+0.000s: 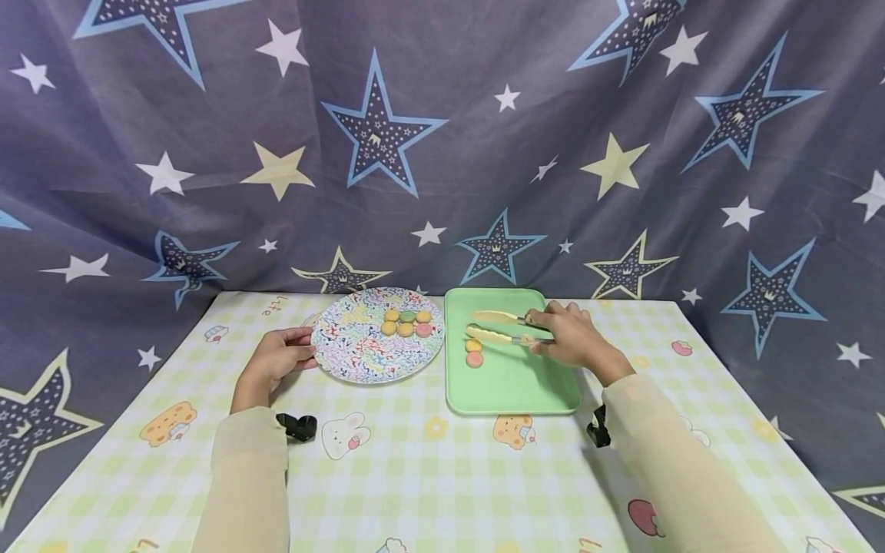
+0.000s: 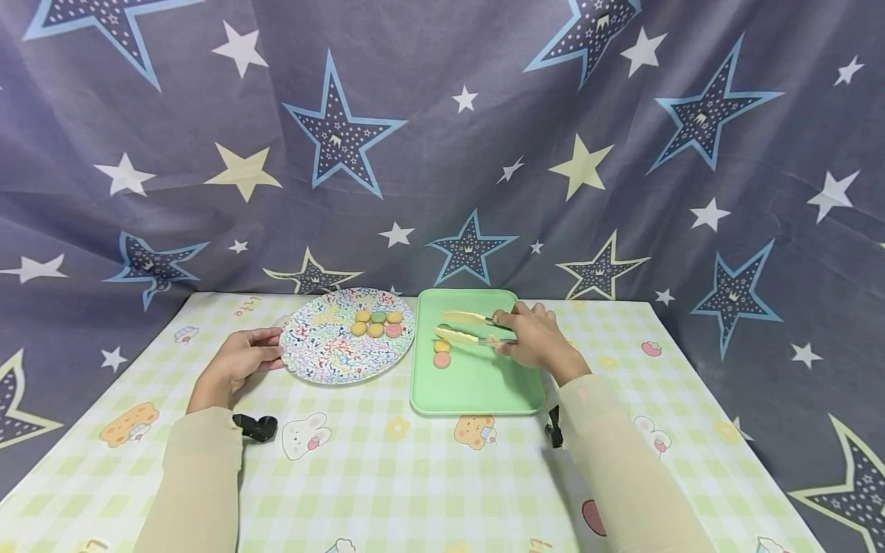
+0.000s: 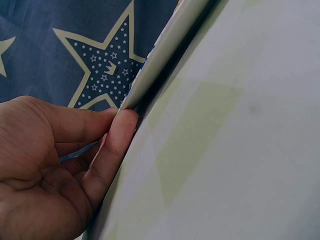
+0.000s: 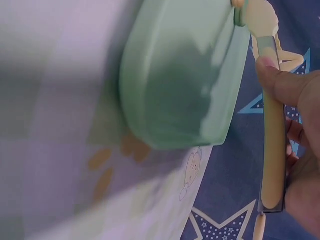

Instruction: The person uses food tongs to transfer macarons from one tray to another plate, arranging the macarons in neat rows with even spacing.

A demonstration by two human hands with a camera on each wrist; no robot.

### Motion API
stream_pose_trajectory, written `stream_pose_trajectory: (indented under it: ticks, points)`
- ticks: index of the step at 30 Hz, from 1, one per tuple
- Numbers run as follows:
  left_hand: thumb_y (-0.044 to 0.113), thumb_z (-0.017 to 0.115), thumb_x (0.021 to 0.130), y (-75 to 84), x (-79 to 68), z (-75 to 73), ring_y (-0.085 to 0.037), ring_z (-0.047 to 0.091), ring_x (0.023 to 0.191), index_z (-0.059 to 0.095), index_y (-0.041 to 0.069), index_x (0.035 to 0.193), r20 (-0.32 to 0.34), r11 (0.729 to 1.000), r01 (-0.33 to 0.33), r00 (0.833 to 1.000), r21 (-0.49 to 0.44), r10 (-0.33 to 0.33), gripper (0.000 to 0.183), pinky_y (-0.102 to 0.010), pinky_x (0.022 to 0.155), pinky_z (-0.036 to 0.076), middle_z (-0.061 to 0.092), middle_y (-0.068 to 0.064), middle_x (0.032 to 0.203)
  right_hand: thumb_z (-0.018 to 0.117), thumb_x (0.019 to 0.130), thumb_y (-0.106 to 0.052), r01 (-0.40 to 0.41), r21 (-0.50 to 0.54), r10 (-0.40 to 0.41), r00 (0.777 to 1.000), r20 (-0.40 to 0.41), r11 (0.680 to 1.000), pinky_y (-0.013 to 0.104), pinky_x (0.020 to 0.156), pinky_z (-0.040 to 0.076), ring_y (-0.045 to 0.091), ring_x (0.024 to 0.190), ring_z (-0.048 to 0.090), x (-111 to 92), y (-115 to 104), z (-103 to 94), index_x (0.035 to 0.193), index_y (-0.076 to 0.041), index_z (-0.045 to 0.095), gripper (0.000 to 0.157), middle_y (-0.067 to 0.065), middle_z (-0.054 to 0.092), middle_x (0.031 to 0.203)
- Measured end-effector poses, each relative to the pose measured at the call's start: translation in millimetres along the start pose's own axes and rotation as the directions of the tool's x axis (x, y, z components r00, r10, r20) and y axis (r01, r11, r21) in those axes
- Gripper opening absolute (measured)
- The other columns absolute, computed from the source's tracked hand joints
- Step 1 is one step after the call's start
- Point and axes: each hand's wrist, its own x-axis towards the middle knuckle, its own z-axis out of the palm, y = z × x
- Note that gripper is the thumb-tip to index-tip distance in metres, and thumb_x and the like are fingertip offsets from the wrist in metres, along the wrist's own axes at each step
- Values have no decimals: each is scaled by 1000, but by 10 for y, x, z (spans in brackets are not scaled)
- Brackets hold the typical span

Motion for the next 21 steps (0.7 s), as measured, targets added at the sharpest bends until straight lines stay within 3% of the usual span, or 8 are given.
stream_pose_trajectory:
  ticks: [21]
  points:
    - [-6,57,101,27,-48,3,-10,62,92,36,-6,155,2,1000,2,1000,5,-2,58,-28,85,63,42,-23,144,77,93,-34,-47,53,41,992,116,997,43,77,36,32,94,45,86,146,27,150,-8,52,68,18,56,127]
